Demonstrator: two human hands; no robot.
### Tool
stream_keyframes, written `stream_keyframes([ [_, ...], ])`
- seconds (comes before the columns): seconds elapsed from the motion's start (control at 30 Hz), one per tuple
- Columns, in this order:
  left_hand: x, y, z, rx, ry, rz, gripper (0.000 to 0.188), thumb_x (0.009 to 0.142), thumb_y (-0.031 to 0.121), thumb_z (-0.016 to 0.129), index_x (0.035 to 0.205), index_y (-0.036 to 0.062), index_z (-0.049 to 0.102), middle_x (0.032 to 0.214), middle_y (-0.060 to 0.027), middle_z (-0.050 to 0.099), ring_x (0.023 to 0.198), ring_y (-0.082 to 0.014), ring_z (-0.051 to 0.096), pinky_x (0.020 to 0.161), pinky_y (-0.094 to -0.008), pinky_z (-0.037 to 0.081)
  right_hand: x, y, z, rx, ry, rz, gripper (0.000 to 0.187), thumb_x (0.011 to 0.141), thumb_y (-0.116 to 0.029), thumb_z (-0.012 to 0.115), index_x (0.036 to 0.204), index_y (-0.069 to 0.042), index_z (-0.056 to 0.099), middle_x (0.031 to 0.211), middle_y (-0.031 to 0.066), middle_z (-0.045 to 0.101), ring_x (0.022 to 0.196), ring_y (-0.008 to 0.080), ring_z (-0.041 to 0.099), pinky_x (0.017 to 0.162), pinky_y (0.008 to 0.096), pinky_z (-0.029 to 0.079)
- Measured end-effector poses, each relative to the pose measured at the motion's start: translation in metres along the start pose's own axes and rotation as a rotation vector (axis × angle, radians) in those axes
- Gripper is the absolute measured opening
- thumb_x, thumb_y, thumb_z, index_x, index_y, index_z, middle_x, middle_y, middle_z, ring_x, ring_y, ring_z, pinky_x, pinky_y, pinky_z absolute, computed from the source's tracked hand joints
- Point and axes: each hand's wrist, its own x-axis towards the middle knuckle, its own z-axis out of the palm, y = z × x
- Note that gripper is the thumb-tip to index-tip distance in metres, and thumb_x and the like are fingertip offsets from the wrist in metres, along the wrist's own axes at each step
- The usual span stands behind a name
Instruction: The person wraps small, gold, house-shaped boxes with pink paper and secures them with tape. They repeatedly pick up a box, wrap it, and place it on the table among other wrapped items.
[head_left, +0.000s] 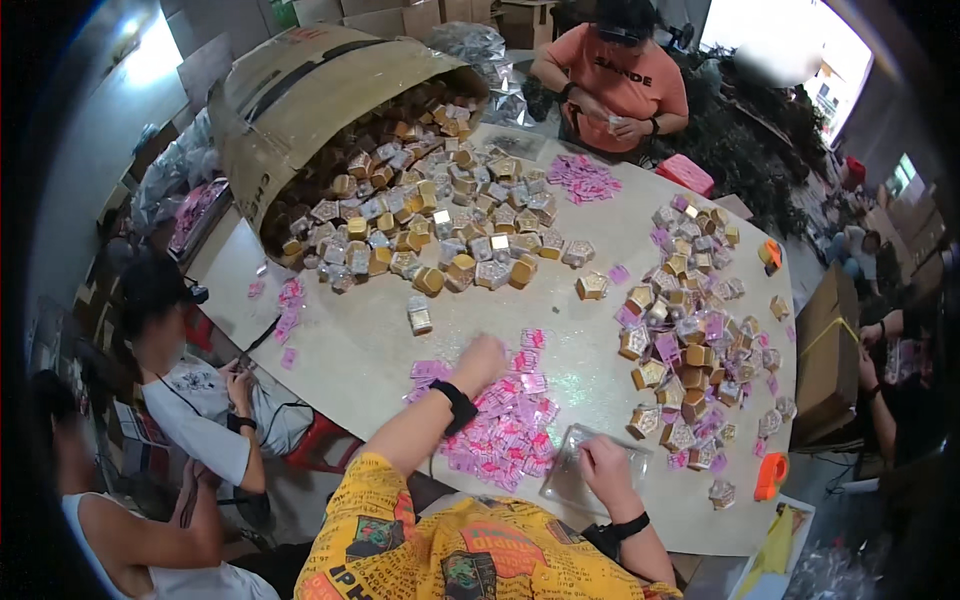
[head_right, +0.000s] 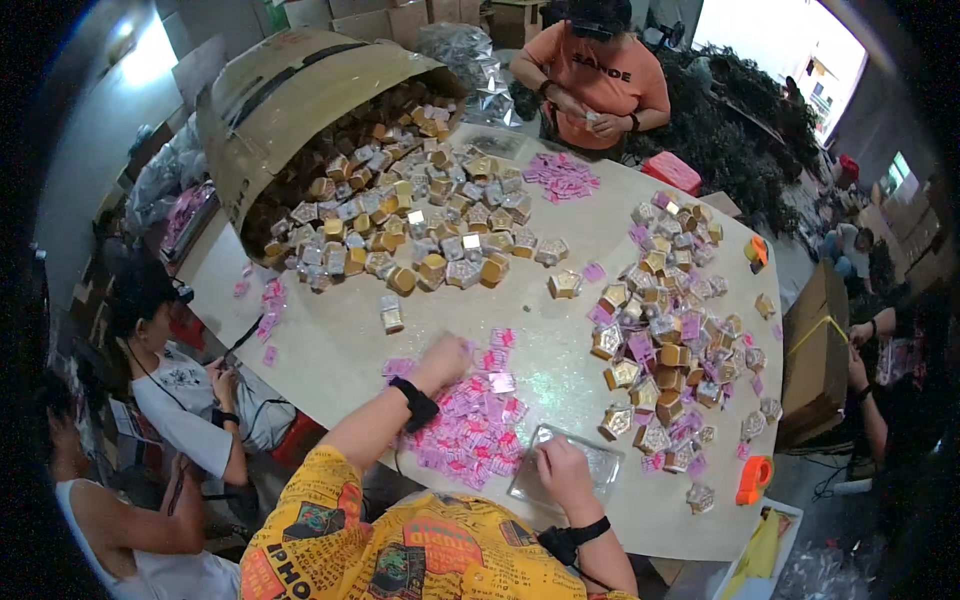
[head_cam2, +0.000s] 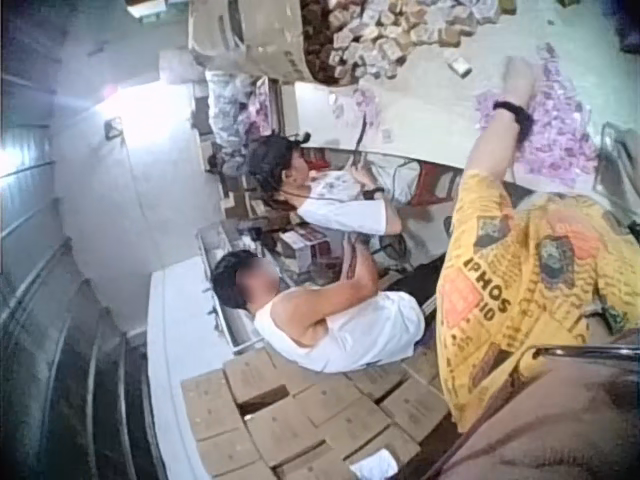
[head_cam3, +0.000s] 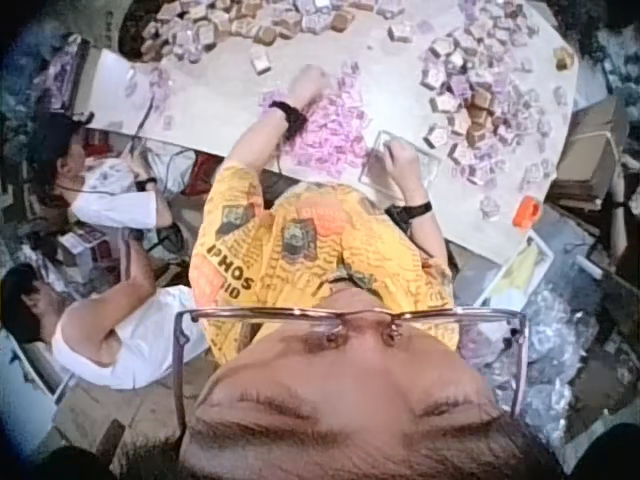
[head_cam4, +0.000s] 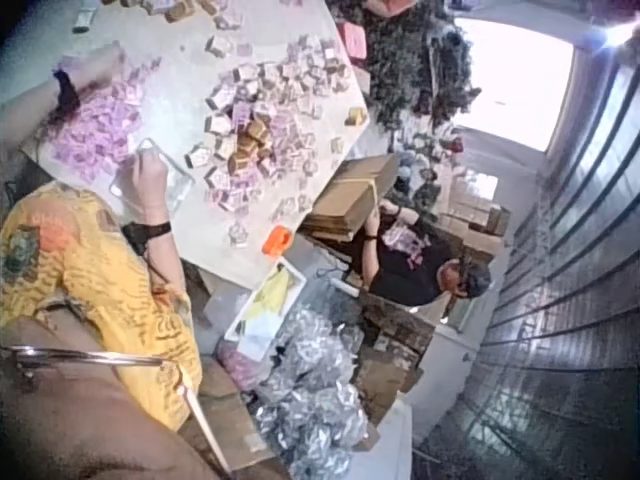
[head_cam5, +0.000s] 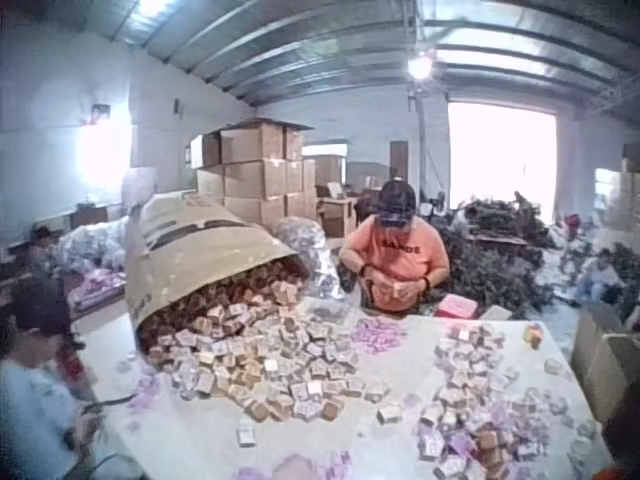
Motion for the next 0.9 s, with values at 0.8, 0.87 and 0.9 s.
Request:
stream_keyframes([
  [0.8, 0.006, -0.054, -0.027, -1.111, 0.304, -0.553, 0.034, 0.085, 0.015, 0.058, 0.114, -0.0031, 0.051, 0.091, -0.0141, 0.063, 0.081, -0.0227, 0.065, 0.065, -0.0307, 0.055, 0.014, 0.026, 0.003, 0.032, 0.059, 0.050, 0.009, 0.083, -0.011, 0.058, 0.086, -0.002, 0.058, 0.078, 0.0136, 0.055, 0.074, 0.0325, 0.058, 0.065, 0.0400, 0.048],
  [0.87, -0.009, -0.026, -0.028, -1.388, -0.003, -0.478, 0.028, 0.086, 0.015, 0.056, 0.108, -0.0030, 0.057, 0.090, -0.0139, 0.065, 0.079, -0.0217, 0.065, 0.066, -0.0308, 0.055, 0.018, 0.027, 0.000, 0.034, 0.060, 0.064, 0.010, 0.083, -0.011, 0.058, 0.087, -0.002, 0.058, 0.079, 0.0137, 0.056, 0.074, 0.0328, 0.059, 0.066, 0.0398, 0.048],
  [0.9, -0.020, 0.007, -0.030, -1.482, -0.041, -0.483, 0.029, 0.087, 0.015, 0.055, 0.109, -0.0034, 0.056, 0.093, -0.0142, 0.065, 0.081, -0.0225, 0.065, 0.070, -0.0324, 0.055, 0.020, 0.027, -0.005, 0.046, 0.096, 0.049, 0.010, 0.083, -0.011, 0.058, 0.086, -0.001, 0.059, 0.079, 0.0138, 0.057, 0.074, 0.0328, 0.059, 0.066, 0.0395, 0.049],
])
